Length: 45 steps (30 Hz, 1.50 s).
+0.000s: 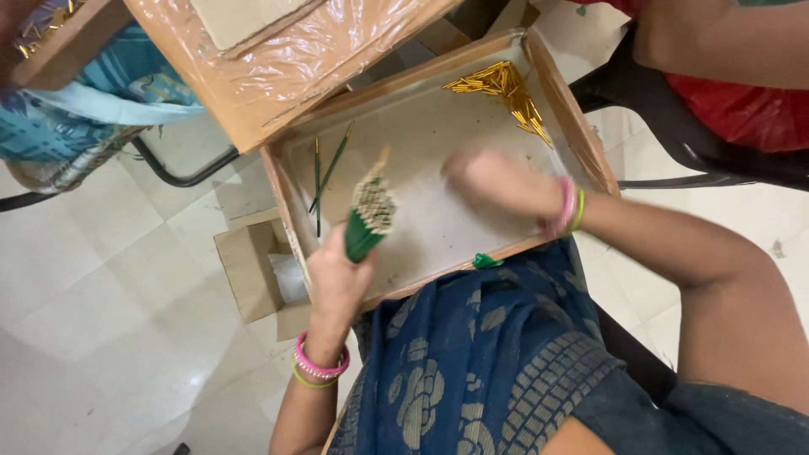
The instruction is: The person gathers green sticks into a bundle, presses the stick tips into a black block, taps the bundle against a ridged board to align the tips, and attaches small gold foil pieces to the stick tips one at a time, holding finished sticks in a cardboard tray.
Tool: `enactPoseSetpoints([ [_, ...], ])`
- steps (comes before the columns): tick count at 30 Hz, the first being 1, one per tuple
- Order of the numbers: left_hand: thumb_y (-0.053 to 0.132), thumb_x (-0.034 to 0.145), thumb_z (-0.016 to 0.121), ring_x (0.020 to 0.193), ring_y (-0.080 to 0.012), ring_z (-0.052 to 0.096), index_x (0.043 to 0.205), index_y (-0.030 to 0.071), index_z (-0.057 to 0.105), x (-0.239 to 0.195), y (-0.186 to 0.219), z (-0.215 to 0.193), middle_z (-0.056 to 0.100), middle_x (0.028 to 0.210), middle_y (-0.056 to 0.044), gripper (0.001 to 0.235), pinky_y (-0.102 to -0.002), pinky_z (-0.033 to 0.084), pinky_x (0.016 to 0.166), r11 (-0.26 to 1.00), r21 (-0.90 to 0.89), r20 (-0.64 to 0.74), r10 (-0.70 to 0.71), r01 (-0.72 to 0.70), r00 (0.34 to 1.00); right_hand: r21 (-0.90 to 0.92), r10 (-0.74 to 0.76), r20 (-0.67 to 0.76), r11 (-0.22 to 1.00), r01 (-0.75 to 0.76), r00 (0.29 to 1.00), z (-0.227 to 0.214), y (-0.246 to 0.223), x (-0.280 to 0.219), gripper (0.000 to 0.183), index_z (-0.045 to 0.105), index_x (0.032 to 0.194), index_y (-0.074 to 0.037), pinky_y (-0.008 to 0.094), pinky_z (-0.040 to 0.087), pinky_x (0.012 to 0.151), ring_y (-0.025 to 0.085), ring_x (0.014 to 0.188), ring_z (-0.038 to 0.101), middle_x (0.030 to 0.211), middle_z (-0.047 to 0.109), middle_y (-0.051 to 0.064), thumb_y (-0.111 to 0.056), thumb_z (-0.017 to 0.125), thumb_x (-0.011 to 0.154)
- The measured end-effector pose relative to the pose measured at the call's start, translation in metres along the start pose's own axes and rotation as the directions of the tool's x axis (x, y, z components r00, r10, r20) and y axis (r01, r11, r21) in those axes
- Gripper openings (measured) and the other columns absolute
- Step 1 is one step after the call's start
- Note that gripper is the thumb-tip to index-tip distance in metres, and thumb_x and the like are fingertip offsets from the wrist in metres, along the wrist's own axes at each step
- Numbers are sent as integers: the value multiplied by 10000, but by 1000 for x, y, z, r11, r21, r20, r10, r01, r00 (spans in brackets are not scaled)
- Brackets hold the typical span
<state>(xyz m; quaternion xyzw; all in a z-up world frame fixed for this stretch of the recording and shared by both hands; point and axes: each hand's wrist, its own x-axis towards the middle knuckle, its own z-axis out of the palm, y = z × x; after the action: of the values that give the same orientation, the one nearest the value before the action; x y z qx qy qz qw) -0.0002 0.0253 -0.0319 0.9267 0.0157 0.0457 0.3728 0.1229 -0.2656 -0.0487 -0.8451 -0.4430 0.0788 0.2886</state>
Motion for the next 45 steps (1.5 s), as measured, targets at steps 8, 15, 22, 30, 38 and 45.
enactPoseSetpoints([
  [8,39,897,681,781,-161,740,1080,-14,699,-10,-21,-4,772,887,-89,191,-285,593,696,729,-603,135,-308,325,942,-561,397,-77,741,-369,915,10,150,-28,110,689,935,0,440,586,740,347,812,703,858,690,213,-17,583,909],
  [15,34,956,659,742,-145,751,1073,-65,681,-7,-8,2,778,959,-102,155,-269,625,656,628,-678,288,-251,382,924,-304,531,-44,800,-518,846,-11,107,-16,174,665,945,48,508,567,715,427,750,681,788,685,263,-87,642,837],
  [22,-4,939,653,736,-133,721,1121,-61,668,-8,19,-8,761,1020,-130,191,-265,612,667,488,-764,430,-102,422,897,380,542,22,772,-509,840,-30,34,-17,159,712,1031,11,382,521,647,254,703,625,847,705,173,-98,637,941],
  [30,-32,923,674,730,-140,715,1224,-61,593,-13,48,-23,751,1010,-151,312,-281,606,668,453,-762,554,86,462,828,966,396,44,216,-140,917,-50,-46,-12,209,693,1162,29,290,627,900,180,1019,744,1086,748,133,-118,612,1038],
  [38,-24,934,676,724,-131,705,1216,-62,597,-16,49,-20,752,994,-136,295,-277,605,672,391,-762,602,136,516,787,915,323,22,376,-150,946,-48,-62,-15,184,681,1120,51,276,631,813,149,928,730,1032,737,120,-99,611,1041],
  [45,-17,871,640,711,-140,720,1078,-10,713,-9,45,-6,782,934,-105,220,-292,615,649,667,-655,525,65,354,849,695,372,-86,687,-212,924,9,-64,-17,135,647,1053,4,279,595,682,149,768,731,905,717,98,-118,588,1055],
])
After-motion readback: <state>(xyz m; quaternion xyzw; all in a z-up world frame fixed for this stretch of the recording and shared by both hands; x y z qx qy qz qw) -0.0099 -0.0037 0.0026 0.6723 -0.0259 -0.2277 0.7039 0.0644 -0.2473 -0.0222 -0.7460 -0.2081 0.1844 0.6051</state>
